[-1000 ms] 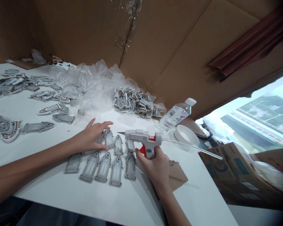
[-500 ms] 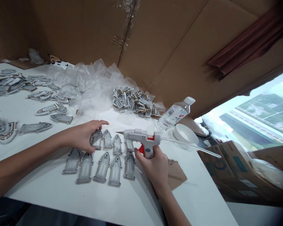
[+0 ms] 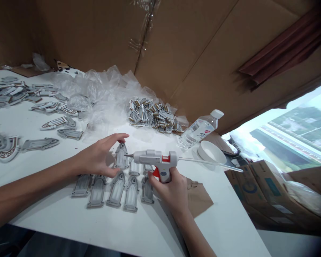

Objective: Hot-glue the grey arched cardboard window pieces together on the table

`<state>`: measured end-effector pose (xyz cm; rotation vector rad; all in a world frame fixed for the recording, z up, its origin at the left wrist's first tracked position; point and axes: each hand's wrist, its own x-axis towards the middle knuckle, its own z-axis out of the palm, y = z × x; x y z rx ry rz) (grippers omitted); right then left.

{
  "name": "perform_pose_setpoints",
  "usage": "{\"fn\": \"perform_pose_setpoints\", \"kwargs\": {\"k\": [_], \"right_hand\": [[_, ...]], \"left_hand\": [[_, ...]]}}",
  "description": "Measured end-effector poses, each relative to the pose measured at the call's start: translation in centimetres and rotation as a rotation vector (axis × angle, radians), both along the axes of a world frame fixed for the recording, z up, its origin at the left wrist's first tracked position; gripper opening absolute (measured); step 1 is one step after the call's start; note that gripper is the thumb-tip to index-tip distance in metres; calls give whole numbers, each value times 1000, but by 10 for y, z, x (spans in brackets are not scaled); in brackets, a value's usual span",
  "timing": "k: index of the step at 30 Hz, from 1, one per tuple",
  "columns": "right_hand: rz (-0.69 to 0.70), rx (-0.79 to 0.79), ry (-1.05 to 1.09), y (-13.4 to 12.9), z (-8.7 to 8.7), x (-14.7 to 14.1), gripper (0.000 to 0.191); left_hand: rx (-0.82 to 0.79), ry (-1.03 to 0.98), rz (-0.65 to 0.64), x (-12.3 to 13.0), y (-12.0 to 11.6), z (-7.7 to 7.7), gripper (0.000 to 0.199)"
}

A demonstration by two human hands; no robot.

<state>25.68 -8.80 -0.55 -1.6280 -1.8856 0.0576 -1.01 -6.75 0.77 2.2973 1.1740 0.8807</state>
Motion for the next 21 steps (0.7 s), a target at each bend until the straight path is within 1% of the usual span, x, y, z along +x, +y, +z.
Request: {"fn": "perform_pose_setpoints", "kwargs": {"k": [3,8,15,21], "right_hand": [[13,7,1,0,-1,-1,30],[-8,13,-27,1,-4,0,30],[-19,17,-92,2,-8,3,24],[-42,21,-49,2,-8,2,25]], "left_hand": [[13,-12,-14,2,-2,-2,85],[-15,-61,-9,4,-4,-7,84],[-71,-162,21,6,-3,-6,82],[-60,-158,31,6,-2,-6,81]]}}
